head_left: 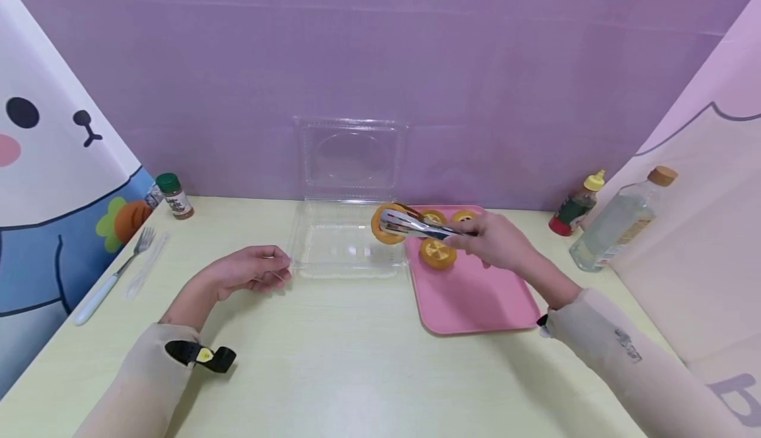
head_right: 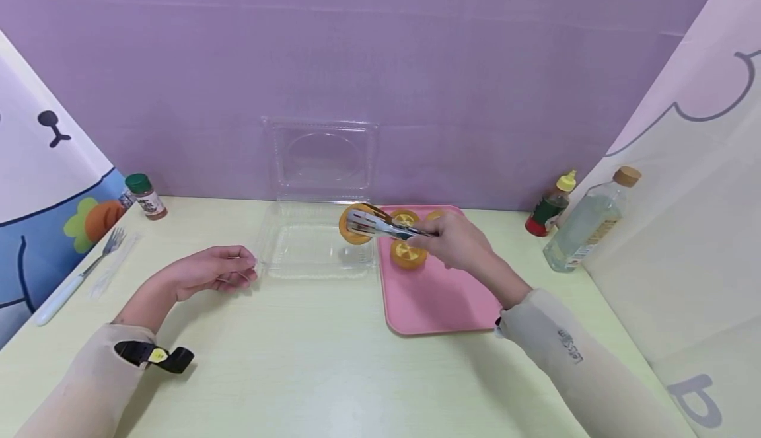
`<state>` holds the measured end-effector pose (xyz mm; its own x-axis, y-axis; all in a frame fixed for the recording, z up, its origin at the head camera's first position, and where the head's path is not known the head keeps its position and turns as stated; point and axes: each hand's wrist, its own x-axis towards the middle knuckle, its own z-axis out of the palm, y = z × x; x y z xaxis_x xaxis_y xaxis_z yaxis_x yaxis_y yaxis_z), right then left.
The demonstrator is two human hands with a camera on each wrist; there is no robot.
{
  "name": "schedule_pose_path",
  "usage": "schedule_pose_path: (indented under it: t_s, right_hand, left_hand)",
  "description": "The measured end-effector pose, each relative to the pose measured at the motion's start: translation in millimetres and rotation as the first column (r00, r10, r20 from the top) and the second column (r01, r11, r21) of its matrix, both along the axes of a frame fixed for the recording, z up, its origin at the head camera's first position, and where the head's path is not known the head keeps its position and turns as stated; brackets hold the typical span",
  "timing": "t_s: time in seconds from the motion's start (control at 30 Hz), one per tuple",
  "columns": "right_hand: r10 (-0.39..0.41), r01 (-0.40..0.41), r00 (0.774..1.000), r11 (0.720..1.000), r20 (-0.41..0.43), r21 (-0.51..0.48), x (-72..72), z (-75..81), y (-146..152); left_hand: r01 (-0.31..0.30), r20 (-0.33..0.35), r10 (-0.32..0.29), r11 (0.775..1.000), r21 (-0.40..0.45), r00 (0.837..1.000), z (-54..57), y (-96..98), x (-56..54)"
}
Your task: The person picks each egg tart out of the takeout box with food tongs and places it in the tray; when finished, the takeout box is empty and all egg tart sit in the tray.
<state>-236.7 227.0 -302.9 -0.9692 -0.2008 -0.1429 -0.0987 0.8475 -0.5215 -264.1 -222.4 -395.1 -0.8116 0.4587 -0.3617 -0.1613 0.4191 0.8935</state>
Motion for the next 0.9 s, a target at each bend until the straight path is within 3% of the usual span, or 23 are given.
schedule_pose_path:
  t_s: [0.43, 0.9]
  right_hand:
    - [-0.026, 0.025, 0.999, 0.999, -0.038, -0.022, 13.7, 13.0, 27.3]
    - [-0.019, 0.014, 0.993, 0.999, -0.116, -0.044, 23.0, 8.7, 61.0]
  left_hand:
    - [-0.003, 0.003, 0.003, 1.000, -0.001, 1.000, 1.5, 0.5, 0.8]
    - [0.000, 0.000, 0.000, 1.000, 0.002, 1.000, 1.1, 0.7, 1.0]
